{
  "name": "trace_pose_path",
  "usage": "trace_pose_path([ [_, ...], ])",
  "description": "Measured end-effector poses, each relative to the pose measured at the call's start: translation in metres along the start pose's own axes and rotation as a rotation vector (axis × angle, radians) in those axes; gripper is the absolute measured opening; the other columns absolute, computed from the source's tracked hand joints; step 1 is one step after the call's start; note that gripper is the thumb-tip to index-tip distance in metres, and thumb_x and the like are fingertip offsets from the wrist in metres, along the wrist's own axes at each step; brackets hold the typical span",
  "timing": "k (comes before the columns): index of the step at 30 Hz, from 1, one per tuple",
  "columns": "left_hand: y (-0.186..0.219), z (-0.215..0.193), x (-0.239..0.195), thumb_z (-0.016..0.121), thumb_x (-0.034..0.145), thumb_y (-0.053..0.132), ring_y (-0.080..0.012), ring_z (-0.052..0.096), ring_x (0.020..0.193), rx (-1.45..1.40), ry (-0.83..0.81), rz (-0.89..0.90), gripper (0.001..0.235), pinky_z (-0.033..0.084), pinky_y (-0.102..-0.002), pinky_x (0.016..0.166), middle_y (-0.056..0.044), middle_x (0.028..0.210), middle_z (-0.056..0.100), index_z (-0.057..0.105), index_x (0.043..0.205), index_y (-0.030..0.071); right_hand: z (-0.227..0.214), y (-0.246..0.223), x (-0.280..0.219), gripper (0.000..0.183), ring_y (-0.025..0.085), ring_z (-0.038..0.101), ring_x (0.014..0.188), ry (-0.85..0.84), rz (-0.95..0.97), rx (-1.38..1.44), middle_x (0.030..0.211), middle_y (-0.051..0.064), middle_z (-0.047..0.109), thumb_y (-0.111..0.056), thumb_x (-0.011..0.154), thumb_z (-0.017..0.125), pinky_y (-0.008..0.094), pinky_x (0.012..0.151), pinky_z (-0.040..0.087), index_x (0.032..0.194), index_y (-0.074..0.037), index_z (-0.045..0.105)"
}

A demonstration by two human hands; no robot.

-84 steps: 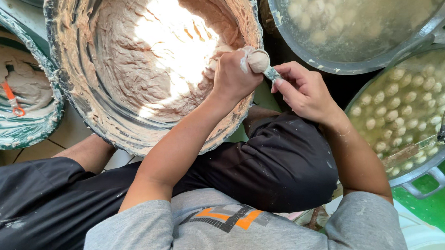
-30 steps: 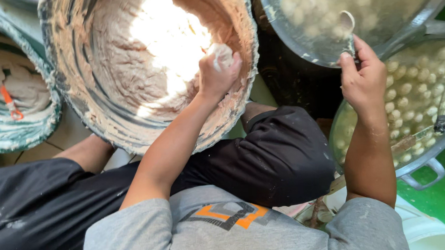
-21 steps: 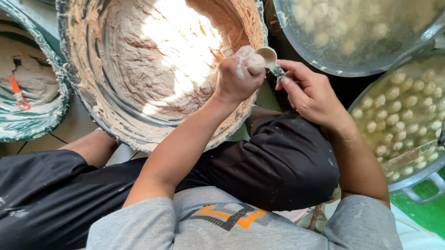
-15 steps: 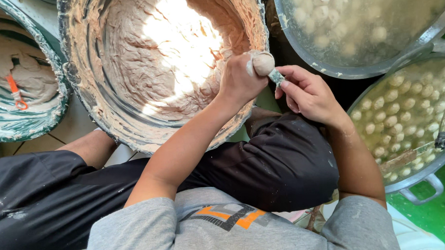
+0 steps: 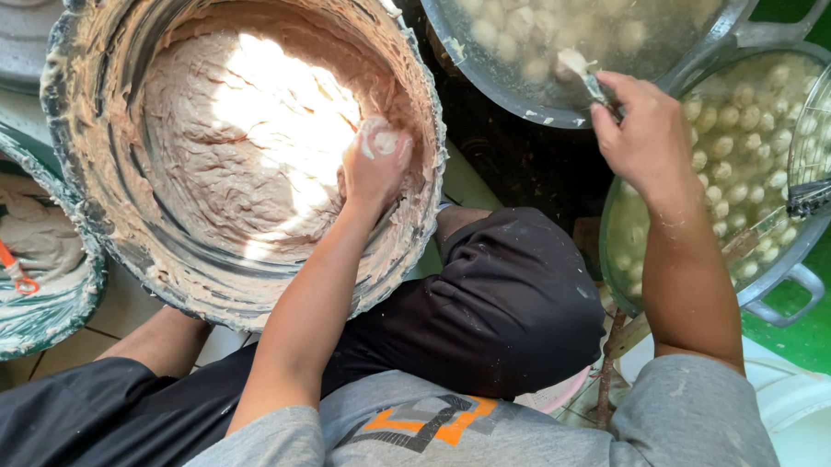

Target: The person scoops dough from a large bucket using a small scoop, forms it into a ball, and places it into a container of water. The process is repeated continuously.

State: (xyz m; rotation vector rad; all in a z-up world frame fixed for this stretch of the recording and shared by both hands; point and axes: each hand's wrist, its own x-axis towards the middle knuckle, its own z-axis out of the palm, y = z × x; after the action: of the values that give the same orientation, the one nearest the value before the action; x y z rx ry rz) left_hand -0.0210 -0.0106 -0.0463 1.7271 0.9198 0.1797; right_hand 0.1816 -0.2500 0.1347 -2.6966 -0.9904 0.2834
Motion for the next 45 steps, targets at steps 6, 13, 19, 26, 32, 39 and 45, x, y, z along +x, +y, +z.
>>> trace_pose_path([
  [6, 0.022, -0.005, -0.002, 0.078, 0.092, 0.025, -0.0260, 0.072, 0.071, -0.039, 0.085, 0.218, 0.024, 0.056, -0.036, 0.070, -0.012, 0.078, 0.072, 0.071, 0.082, 0.005, 0.008, -0.023, 0.000, 0.022, 0.014, 0.067, 0.084, 0.016, 0.179, 0.440, 0.109, 0.008, 0.073, -0.009, 0.112, 0.064, 0.029, 0.074, 0.054, 0.133, -0.001, 0.065],
  [13, 0.068, -0.016, -0.010, 0.078, 0.085, 0.016, -0.0239, 0.073, 0.063, -0.209, 0.115, 0.363, 0.019, 0.055, -0.032, 0.059, -0.011, 0.071, 0.068, 0.065, 0.088, 0.002, 0.026, -0.093, 0.001, 0.026, 0.009, 0.058, 0.074, -0.349, -0.045, 0.646, 0.093, 0.005, 0.068, -0.005, 0.105, 0.064, 0.023, 0.064, 0.048, 0.130, 0.003, 0.064],
  [19, 0.077, -0.014, -0.013, 0.079, 0.076, 0.014, -0.0280, 0.074, 0.074, -0.132, 0.110, 0.447, 0.020, 0.060, -0.036, 0.067, -0.013, 0.081, 0.071, 0.071, 0.093, 0.007, 0.031, -0.117, 0.007, 0.024, 0.006, 0.062, 0.088, -0.441, -0.140, 0.789, 0.102, 0.002, 0.069, -0.005, 0.108, 0.059, 0.020, 0.078, 0.052, 0.132, 0.002, 0.062],
  [26, 0.039, -0.010, -0.002, 0.077, 0.082, 0.032, -0.0280, 0.073, 0.063, 0.078, 0.075, 0.111, 0.029, 0.057, -0.039, 0.063, -0.010, 0.071, 0.073, 0.072, 0.095, 0.007, 0.027, -0.076, 0.010, 0.024, 0.007, 0.055, 0.071, -0.421, 0.123, 0.734, 0.090, 0.001, 0.069, -0.010, 0.106, 0.059, 0.022, 0.062, 0.046, 0.127, -0.001, 0.065],
  [32, -0.005, 0.008, -0.014, 0.082, 0.080, 0.045, -0.0331, 0.069, 0.063, 0.243, 0.140, -0.019, 0.042, 0.054, -0.041, 0.062, -0.016, 0.067, 0.070, 0.073, 0.075, 0.004, 0.017, -0.038, 0.016, 0.023, 0.017, 0.068, 0.092, 0.004, -0.141, 0.203, 0.107, 0.017, 0.072, -0.004, 0.105, 0.069, 0.031, 0.081, 0.055, 0.127, 0.002, 0.068],
  [39, 0.017, -0.002, -0.013, 0.076, 0.090, 0.022, -0.0256, 0.073, 0.067, -0.214, 0.124, 0.248, 0.018, 0.058, -0.035, 0.064, -0.013, 0.076, 0.071, 0.069, 0.085, 0.005, 0.027, -0.056, 0.009, 0.019, 0.014, 0.064, 0.080, -0.099, 0.133, 0.571, 0.104, 0.011, 0.073, -0.004, 0.110, 0.064, 0.029, 0.072, 0.052, 0.128, 0.001, 0.066],
  [45, 0.062, -0.014, -0.012, 0.081, 0.078, 0.015, -0.0302, 0.072, 0.067, -0.180, 0.130, 0.419, 0.025, 0.056, -0.037, 0.060, -0.015, 0.074, 0.068, 0.066, 0.092, 0.000, 0.037, -0.101, 0.004, 0.026, 0.011, 0.064, 0.083, -0.268, -0.195, 0.568, 0.102, 0.008, 0.072, -0.003, 0.105, 0.065, 0.025, 0.075, 0.052, 0.130, 0.003, 0.064],
])
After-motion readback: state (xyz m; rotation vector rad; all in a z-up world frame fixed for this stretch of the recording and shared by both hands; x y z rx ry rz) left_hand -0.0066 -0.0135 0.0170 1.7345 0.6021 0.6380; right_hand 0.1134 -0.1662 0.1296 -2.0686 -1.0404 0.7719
